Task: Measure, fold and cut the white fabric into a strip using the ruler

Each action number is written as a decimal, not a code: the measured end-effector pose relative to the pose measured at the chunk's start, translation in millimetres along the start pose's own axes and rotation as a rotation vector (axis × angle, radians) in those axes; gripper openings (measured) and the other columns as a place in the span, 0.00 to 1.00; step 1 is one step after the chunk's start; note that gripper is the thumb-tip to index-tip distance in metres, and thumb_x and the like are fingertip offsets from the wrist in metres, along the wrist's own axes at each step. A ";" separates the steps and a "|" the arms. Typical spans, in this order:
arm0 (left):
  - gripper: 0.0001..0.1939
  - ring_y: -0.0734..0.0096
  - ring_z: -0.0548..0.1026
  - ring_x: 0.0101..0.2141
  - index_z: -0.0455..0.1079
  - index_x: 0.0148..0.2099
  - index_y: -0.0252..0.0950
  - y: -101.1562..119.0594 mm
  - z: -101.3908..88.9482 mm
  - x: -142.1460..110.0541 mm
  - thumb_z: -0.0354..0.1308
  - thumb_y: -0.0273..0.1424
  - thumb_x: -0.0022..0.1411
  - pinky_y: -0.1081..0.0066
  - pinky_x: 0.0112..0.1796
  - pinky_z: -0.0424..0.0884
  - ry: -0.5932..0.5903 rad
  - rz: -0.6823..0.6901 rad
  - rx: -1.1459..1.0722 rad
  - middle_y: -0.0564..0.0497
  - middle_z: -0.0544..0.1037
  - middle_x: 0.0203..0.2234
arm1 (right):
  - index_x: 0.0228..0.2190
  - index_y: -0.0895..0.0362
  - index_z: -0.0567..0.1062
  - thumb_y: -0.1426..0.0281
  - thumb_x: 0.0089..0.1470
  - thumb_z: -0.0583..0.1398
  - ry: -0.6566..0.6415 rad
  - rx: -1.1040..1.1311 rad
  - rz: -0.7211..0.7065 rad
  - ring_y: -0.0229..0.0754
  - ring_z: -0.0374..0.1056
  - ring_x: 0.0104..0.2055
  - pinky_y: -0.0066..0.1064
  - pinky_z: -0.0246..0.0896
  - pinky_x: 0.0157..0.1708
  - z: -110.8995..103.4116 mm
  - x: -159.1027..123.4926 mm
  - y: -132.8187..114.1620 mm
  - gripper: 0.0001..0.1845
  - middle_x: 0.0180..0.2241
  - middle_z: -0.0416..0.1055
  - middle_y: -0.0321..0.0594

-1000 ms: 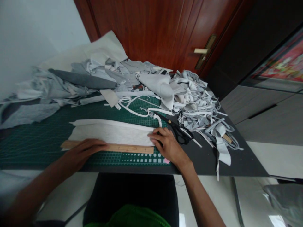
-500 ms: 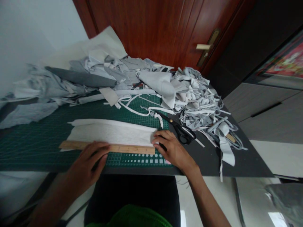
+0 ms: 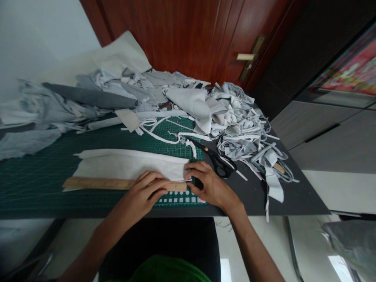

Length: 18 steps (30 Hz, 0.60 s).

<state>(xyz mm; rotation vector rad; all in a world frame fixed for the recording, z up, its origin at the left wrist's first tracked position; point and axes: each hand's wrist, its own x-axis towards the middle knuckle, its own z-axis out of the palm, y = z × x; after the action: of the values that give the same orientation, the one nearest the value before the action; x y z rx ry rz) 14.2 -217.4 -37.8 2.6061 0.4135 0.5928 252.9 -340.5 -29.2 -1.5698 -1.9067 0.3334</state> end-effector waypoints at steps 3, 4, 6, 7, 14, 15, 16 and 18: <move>0.09 0.63 0.71 0.47 0.72 0.52 0.41 0.3 5.6 2.7 0.54 0.28 0.73 0.60 0.50 0.71 0.011 -0.006 -0.048 0.50 0.75 0.44 | 0.45 0.52 0.77 0.76 0.61 0.62 -0.004 0.013 -0.004 0.51 0.66 0.61 0.50 0.65 0.61 -2.5 -0.7 1.3 0.11 0.56 0.72 0.46; 0.10 0.63 0.71 0.48 0.71 0.53 0.42 0.3 6.4 2.8 0.54 0.28 0.73 0.60 0.51 0.71 0.010 -0.003 -0.052 0.50 0.75 0.44 | 0.45 0.52 0.77 0.76 0.61 0.62 -0.006 0.020 -0.003 0.51 0.66 0.61 0.50 0.65 0.61 -3.4 -0.8 1.8 0.12 0.56 0.72 0.46; 0.11 0.63 0.71 0.48 0.70 0.54 0.41 0.0 7.2 2.3 0.53 0.27 0.73 0.60 0.52 0.71 0.004 0.002 -0.045 0.50 0.74 0.45 | 0.45 0.52 0.78 0.77 0.61 0.62 -0.007 0.037 0.004 0.51 0.66 0.61 0.50 0.65 0.61 -5.0 -1.1 2.8 0.12 0.57 0.73 0.46; 0.11 0.62 0.71 0.48 0.70 0.54 0.41 -0.4 7.2 1.8 0.53 0.27 0.73 0.60 0.52 0.71 -0.001 0.002 -0.037 0.50 0.74 0.45 | 0.44 0.52 0.78 0.77 0.61 0.62 -0.005 0.046 0.007 0.51 0.67 0.61 0.50 0.66 0.61 -5.8 -1.3 3.2 0.11 0.57 0.73 0.46; 0.13 0.61 0.69 0.51 0.70 0.56 0.41 -3.1 2.9 5.0 0.58 0.29 0.71 0.60 0.53 0.69 -0.066 0.021 0.015 0.49 0.74 0.46 | 0.40 0.53 0.81 0.74 0.63 0.64 -0.013 0.070 -0.022 0.50 0.70 0.60 0.49 0.68 0.59 -10.6 -2.6 6.8 0.05 0.54 0.77 0.47; 0.12 0.61 0.70 0.50 0.71 0.55 0.41 -3.0 2.0 7.2 0.58 0.28 0.71 0.60 0.52 0.69 -0.098 0.033 0.038 0.49 0.74 0.46 | 0.39 0.52 0.81 0.73 0.63 0.64 -0.013 0.068 -0.027 0.50 0.70 0.60 0.50 0.69 0.59 -11.0 -2.8 7.4 0.05 0.54 0.77 0.47; 0.10 0.61 0.70 0.49 0.71 0.53 0.41 -2.9 1.3 9.8 0.57 0.28 0.71 0.61 0.52 0.69 -0.130 0.055 0.070 0.50 0.74 0.45 | 0.40 0.52 0.81 0.73 0.63 0.64 -0.015 0.066 -0.031 0.50 0.70 0.60 0.50 0.69 0.59 -11.2 -3.0 8.0 0.05 0.54 0.78 0.47; 0.06 0.62 0.71 0.47 0.72 0.49 0.39 -3.4 0.9 14.9 0.56 0.28 0.72 0.61 0.50 0.69 -0.166 0.111 0.148 0.50 0.75 0.43 | 0.41 0.52 0.82 0.72 0.64 0.64 -0.015 0.062 -0.031 0.50 0.70 0.60 0.50 0.70 0.58 -11.1 -3.5 9.0 0.06 0.54 0.78 0.47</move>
<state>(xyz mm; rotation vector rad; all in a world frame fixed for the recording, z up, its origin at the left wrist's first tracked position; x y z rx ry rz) 26.8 -209.2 -35.1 2.8086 0.2707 0.3898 267.1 -343.8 -26.9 -1.4999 -1.9117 0.3884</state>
